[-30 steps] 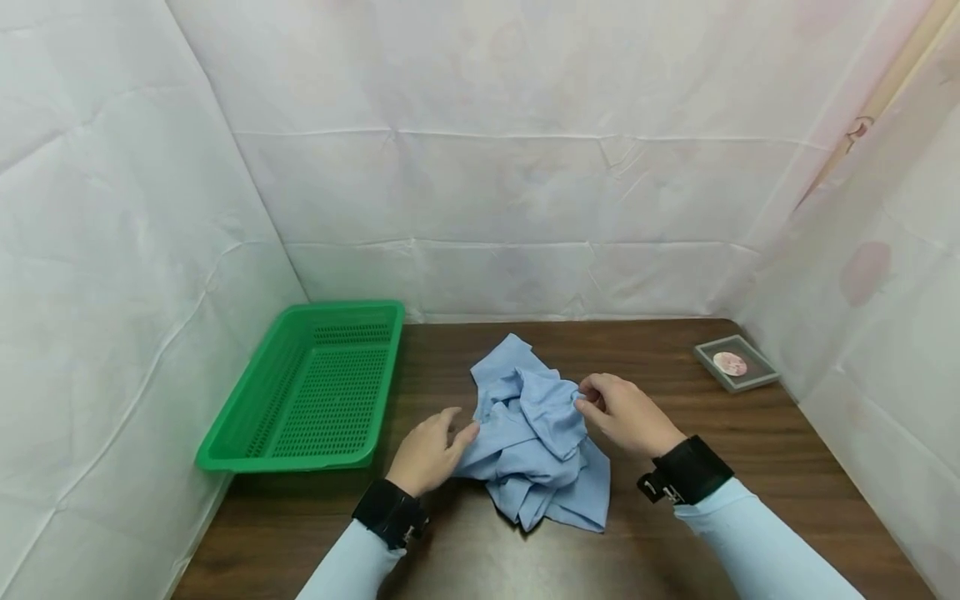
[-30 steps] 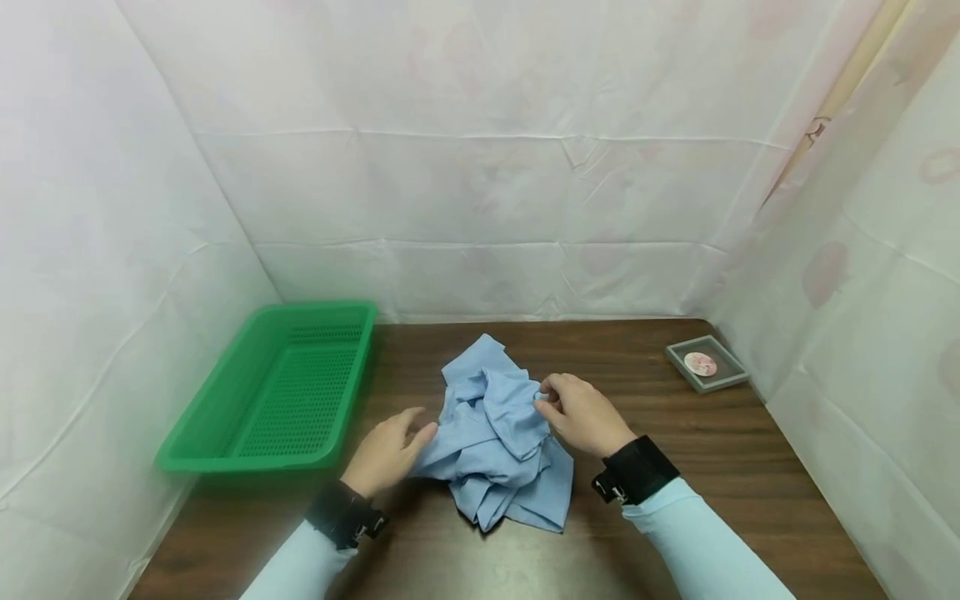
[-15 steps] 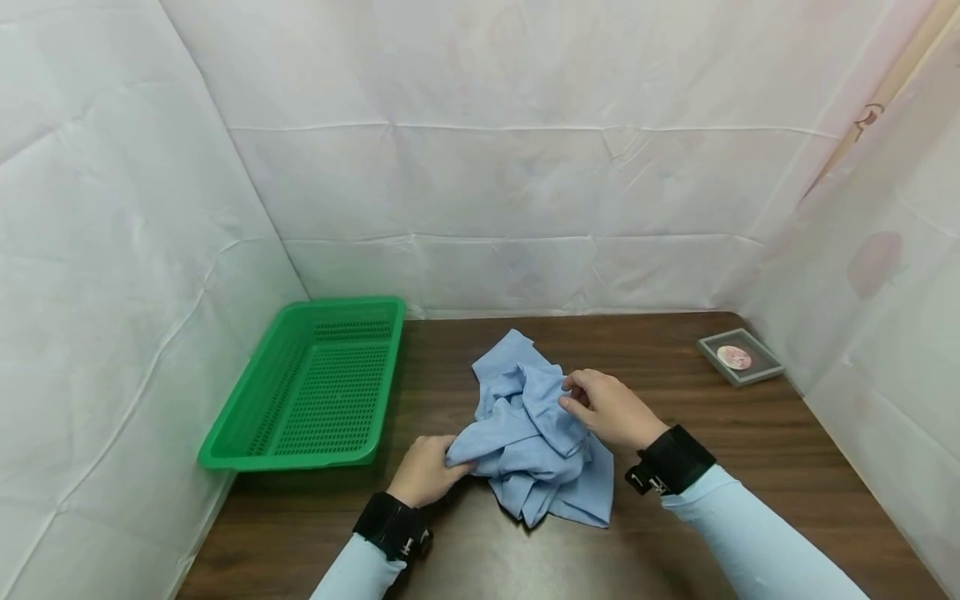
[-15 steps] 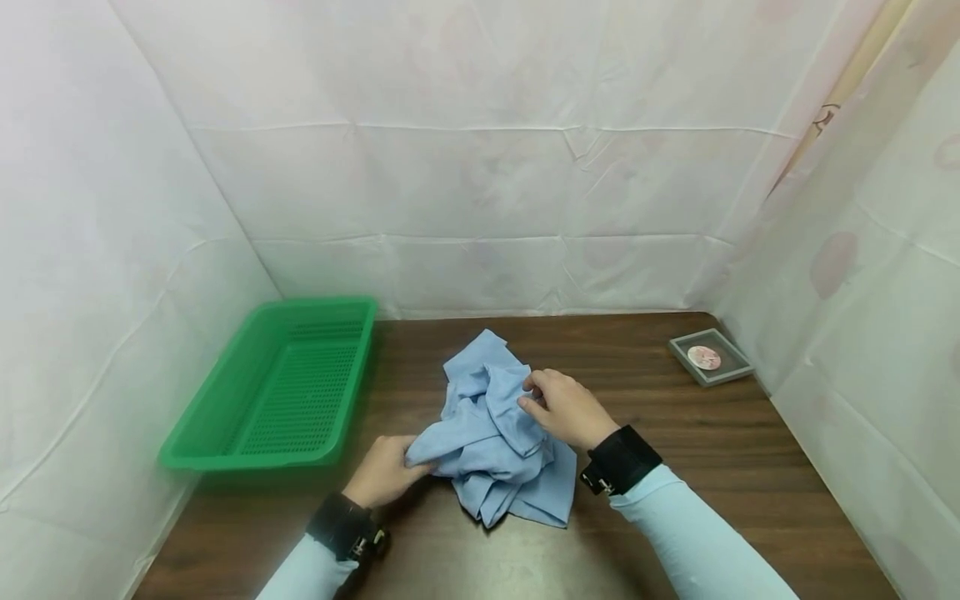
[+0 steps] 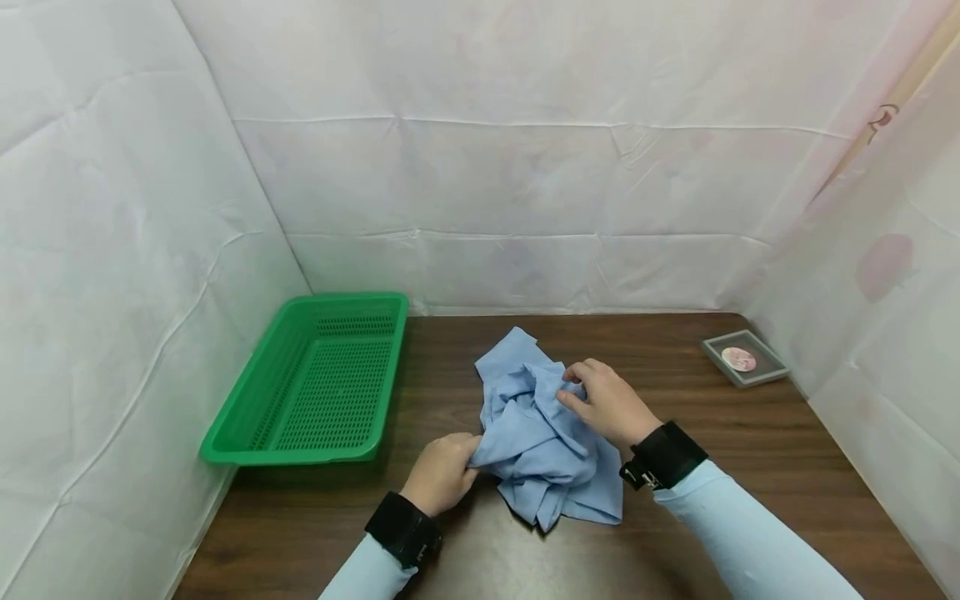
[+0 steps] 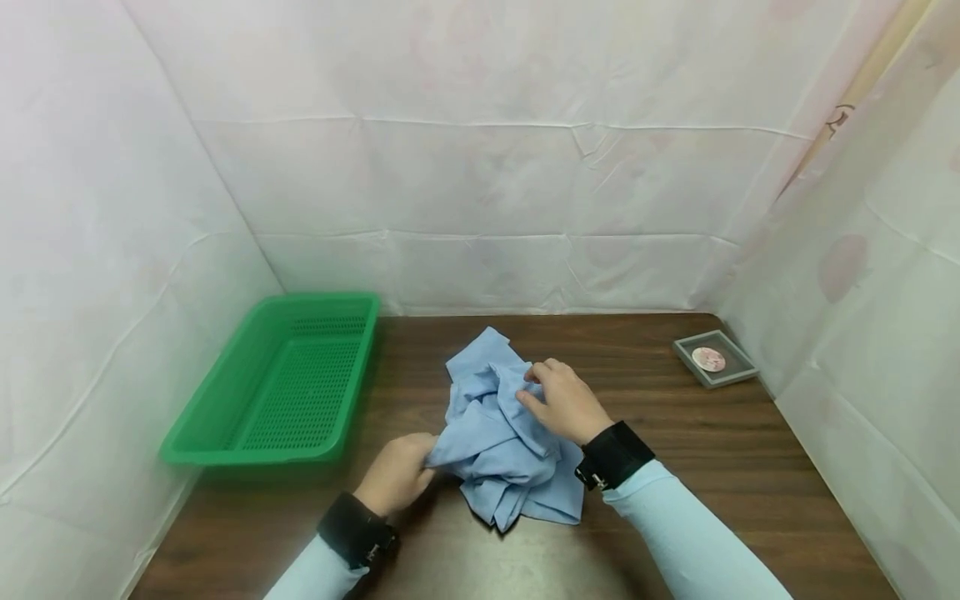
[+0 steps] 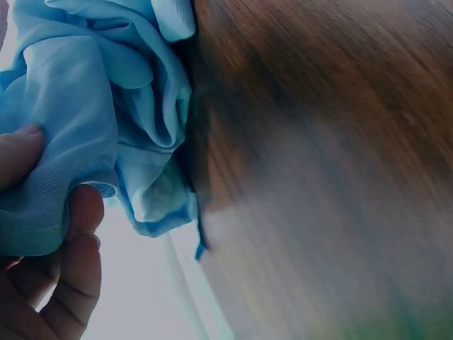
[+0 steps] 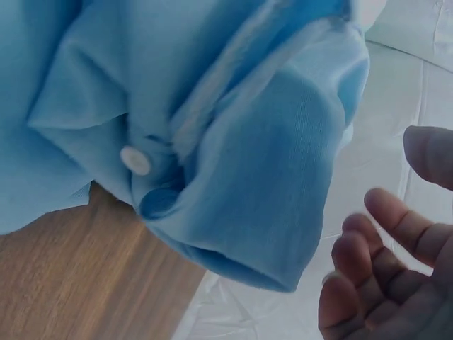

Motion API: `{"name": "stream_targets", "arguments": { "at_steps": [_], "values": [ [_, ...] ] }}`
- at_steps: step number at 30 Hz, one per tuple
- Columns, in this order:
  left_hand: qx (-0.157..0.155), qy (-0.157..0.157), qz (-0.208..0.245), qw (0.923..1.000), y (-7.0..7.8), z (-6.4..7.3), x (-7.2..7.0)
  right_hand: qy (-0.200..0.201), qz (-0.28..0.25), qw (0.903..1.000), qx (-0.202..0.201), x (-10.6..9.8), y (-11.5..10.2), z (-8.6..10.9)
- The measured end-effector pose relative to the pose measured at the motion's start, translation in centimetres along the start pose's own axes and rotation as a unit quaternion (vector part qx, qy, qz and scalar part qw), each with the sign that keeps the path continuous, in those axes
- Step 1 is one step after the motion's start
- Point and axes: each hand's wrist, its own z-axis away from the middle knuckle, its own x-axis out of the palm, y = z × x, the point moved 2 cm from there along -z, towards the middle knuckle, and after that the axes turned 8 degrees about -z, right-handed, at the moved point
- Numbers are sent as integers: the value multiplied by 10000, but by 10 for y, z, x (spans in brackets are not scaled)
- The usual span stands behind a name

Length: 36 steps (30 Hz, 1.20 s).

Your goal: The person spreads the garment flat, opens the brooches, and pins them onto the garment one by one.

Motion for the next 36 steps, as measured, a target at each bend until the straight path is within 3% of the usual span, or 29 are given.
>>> {"name": "stream_targets", "arguments": {
  "at_steps": [6,16,21,30,36],
  "values": [
    [381,178,-409,9983,9,-4,-9,57,407,9989,236,5,0,-15],
    [309,-139,-499,9982,14,0,-3,-429,513,9962,562,30,-1,-36],
    [323,-89,-485,9983,15,4,1,-605,585,9939,719,44,9,-41],
    [377,18,-537,9978,13,1,-1,67,535,9978,382,35,5,-48],
    [374,37,-538,9978,10,-1,-6,207,414,9985,288,19,-6,-51]
  ]
}}
